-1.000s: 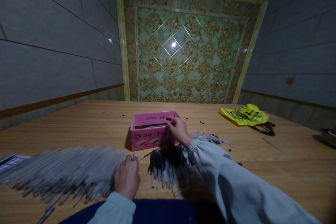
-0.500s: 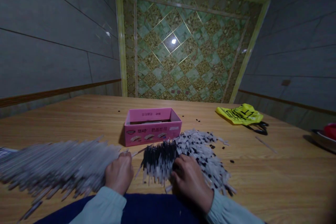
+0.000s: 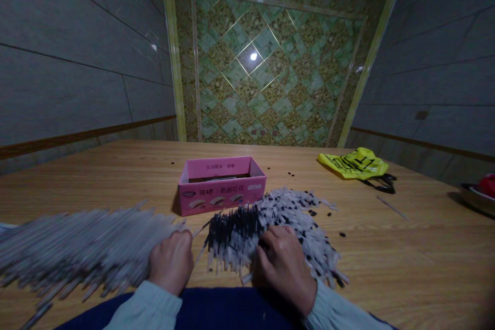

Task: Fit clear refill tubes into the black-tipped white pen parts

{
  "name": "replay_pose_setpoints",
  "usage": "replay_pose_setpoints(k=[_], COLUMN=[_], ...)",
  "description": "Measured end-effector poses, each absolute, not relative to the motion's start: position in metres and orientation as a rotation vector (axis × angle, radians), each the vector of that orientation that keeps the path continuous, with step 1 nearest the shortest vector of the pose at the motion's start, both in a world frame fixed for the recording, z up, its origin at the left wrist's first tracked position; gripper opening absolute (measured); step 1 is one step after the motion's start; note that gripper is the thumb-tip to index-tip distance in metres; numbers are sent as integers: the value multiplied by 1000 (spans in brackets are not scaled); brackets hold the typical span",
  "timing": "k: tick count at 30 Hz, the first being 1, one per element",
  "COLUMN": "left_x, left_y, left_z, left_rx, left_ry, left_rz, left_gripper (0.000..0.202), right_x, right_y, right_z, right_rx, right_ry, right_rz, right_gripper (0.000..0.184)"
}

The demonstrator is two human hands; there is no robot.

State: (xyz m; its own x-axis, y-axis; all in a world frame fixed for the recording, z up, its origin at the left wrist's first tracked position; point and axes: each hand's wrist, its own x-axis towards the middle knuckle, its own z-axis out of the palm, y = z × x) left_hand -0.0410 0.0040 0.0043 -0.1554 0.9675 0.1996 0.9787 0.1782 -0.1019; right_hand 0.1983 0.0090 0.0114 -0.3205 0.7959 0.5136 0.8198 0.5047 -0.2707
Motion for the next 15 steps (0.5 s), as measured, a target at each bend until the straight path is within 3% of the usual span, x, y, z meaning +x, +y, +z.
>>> replay_pose_setpoints(k=[5, 8, 11, 15], left_x=[-37, -40, -44, -40], left_y=[2, 6, 11, 16], left_z=[6, 14, 20, 19], left_rx=[-1894, -1812, -1894, -1945], left_ry=[-2241, -2292, -2297, -2353], left_rz=[-99, -324, -984, -2321], left_gripper=[25, 23, 23, 28], right_x=[212, 213, 210, 207], right_y=[15, 16, 11, 3], right_z=[19, 19, 20, 23], right_rx=[-1196, -1088, -986, -887], right_ry=[-1952, -1842, -1778, -1783], right_rz=[250, 447, 526, 480], right_gripper=[12, 16, 18, 18])
